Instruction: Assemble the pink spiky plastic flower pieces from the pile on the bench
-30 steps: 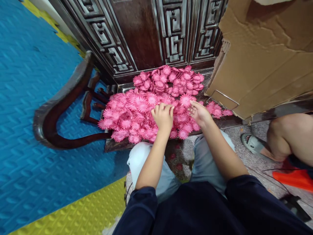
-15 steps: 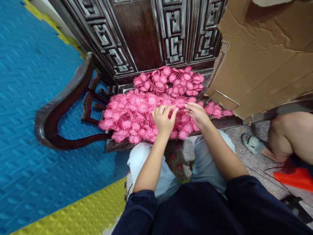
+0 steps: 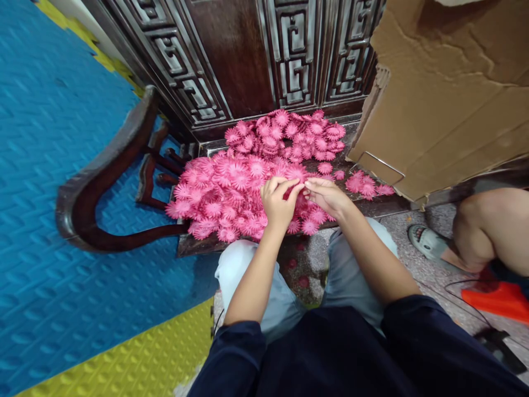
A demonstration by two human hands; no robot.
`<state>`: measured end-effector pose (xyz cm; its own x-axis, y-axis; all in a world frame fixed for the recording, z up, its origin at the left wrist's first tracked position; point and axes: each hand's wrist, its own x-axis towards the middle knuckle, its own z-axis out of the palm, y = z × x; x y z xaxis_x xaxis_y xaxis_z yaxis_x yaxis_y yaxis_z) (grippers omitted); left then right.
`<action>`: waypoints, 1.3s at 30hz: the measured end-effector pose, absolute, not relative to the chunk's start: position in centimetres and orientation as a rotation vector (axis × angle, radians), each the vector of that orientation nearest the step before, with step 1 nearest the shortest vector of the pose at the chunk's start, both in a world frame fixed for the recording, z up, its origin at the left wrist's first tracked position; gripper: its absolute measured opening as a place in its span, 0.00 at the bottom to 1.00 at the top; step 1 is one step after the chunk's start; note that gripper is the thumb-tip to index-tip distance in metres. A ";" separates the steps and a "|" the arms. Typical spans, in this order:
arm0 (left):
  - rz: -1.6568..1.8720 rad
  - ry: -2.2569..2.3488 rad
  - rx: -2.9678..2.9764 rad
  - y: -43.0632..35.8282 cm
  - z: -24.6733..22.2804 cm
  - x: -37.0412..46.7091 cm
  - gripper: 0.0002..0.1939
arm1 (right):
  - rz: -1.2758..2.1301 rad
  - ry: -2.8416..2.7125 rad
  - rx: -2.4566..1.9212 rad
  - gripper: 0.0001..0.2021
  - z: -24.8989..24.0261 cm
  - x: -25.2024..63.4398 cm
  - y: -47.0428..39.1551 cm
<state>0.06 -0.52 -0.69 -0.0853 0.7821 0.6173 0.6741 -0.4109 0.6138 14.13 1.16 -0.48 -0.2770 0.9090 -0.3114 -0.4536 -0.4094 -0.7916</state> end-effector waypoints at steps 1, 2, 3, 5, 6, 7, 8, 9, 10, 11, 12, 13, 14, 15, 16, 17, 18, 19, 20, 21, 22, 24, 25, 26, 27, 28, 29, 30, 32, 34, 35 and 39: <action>1.524 1.619 2.020 -0.5 -0.7 0.1 0.07 | 1.833 -0.724 -0.958 0.15 -0.5 14.1 1.2; 1.525 1.597 1.990 -0.5 -0.7 0.1 0.08 | 1.833 -0.726 -0.957 0.15 -0.5 14.1 1.1; 1.526 1.574 1.957 -0.5 -0.7 0.1 0.08 | 1.834 -0.728 -0.955 0.15 -0.5 14.1 1.1; 1.531 1.526 1.887 -0.5 -0.7 0.2 0.08 | 1.833 -0.735 -0.952 0.15 -0.5 14.0 1.1; 1.533 1.494 1.850 -0.5 -0.7 0.2 0.07 | 1.832 -0.741 -0.951 0.15 -0.5 14.1 1.1; 1.535 1.458 1.811 -0.5 -0.7 0.3 0.07 | 1.831 -0.746 -0.952 0.15 -0.5 14.1 1.2; 1.535 1.417 1.773 -0.5 -0.7 0.3 0.06 | 1.829 -0.751 -0.957 0.14 -0.5 14.1 1.2; 1.532 1.375 1.738 -0.4 -0.7 0.3 0.06 | 1.825 -0.754 -0.963 0.15 -0.5 14.1 1.2; 1.527 1.338 1.707 -0.4 -0.7 0.3 0.05 | 1.819 -0.755 -0.971 0.15 -0.6 14.2 1.2; 1.522 1.310 1.685 -0.4 -0.6 0.2 0.05 | 1.813 -0.758 -0.978 0.15 -0.6 14.2 1.2; 1.515 1.291 1.670 -0.4 -0.6 0.2 0.04 | 1.807 -0.763 -0.982 0.15 -0.6 14.2 1.2; 1.508 1.277 1.664 -0.4 -0.6 0.2 0.04 | 1.802 -0.771 -0.985 0.15 -0.6 14.3 1.3; 1.502 1.264 1.660 -0.4 -0.5 0.1 0.04 | 1.796 -0.782 -0.987 0.15 -0.5 14.3 1.3; 1.498 1.252 1.657 -0.4 -0.5 0.1 0.04 | 1.791 -0.794 -0.989 0.15 -0.5 14.3 1.3; 1.493 1.241 1.654 -0.3 -0.5 0.0 0.03 | 1.786 -0.807 -0.991 0.15 -0.4 14.4 1.3; 1.487 1.231 1.651 -0.3 -0.5 0.0 0.03 | 1.782 -0.820 -0.994 0.15 -0.4 14.4 1.2; 1.483 1.222 1.649 -0.3 -0.5 -0.1 0.03 | 1.778 -0.832 -0.998 0.15 -0.3 14.4 1.2; 1.481 1.215 1.647 -0.3 -0.5 -0.1 0.02 | 1.776 -0.843 -1.001 0.15 -0.3 14.4 1.2; 1.480 1.208 1.648 -0.3 -0.5 -0.1 0.02 | 1.775 -0.855 -1.004 0.15 -0.2 14.4 1.2; 1.481 1.201 1.649 -0.3 -0.5 -0.1 0.02 | 1.775 -0.865 -1.008 0.15 -0.2 14.4 1.2; 1.481 1.196 1.649 -0.3 -0.4 -0.2 0.02 | 1.775 -0.873 -1.010 0.15 -0.2 14.4 1.1; 1.475 1.183 1.642 -0.3 -0.3 -0.2 0.02 | 1.777 -0.881 -1.007 0.15 -0.1 14.4 1.1; 1.468 1.174 1.632 -0.3 -0.3 -0.2 0.02 | 1.780 -0.883 -1.002 0.15 -0.1 14.4 1.1; 1.460 1.163 1.618 -0.3 -0.2 -0.2 0.03 | 1.784 -0.886 -0.995 0.15 -0.1 14.4 1.1; 1.450 1.150 1.602 -0.3 -0.2 -0.2 0.03 | 1.791 -0.889 -0.987 0.15 -0.1 14.4 1.1; 1.440 1.137 1.584 -0.3 -0.2 -0.3 0.04 | 1.798 -0.893 -0.981 0.15 -0.1 14.4 1.1; 1.428 1.124 1.565 -0.3 -0.2 -0.3 0.04 | 1.805 -0.899 -0.976 0.15 -0.1 14.4 1.1; 1.418 1.117 1.545 -0.3 -0.2 -0.4 0.04 | 1.812 -0.906 -0.973 0.15 -0.1 14.4 1.1; 1.403 1.117 1.510 -0.2 -0.2 -0.4 0.05 | 1.820 -0.916 -0.969 0.16 -0.1 14.3 1.1; 1.395 1.123 1.500 -0.2 -0.2 -0.5 0.04 | 1.819 -0.924 -0.962 0.16 -0.2 14.2 1.1; 1.390 1.126 1.505 -0.2 -0.2 -0.4 0.04 | 1.817 -0.929 -0.957 0.16 -0.2 14.2 1.1; 1.355 1.150 1.534 -0.1 -0.4 -0.4 0.06 | 1.816 -0.935 -0.953 0.16 -0.2 14.3 1.1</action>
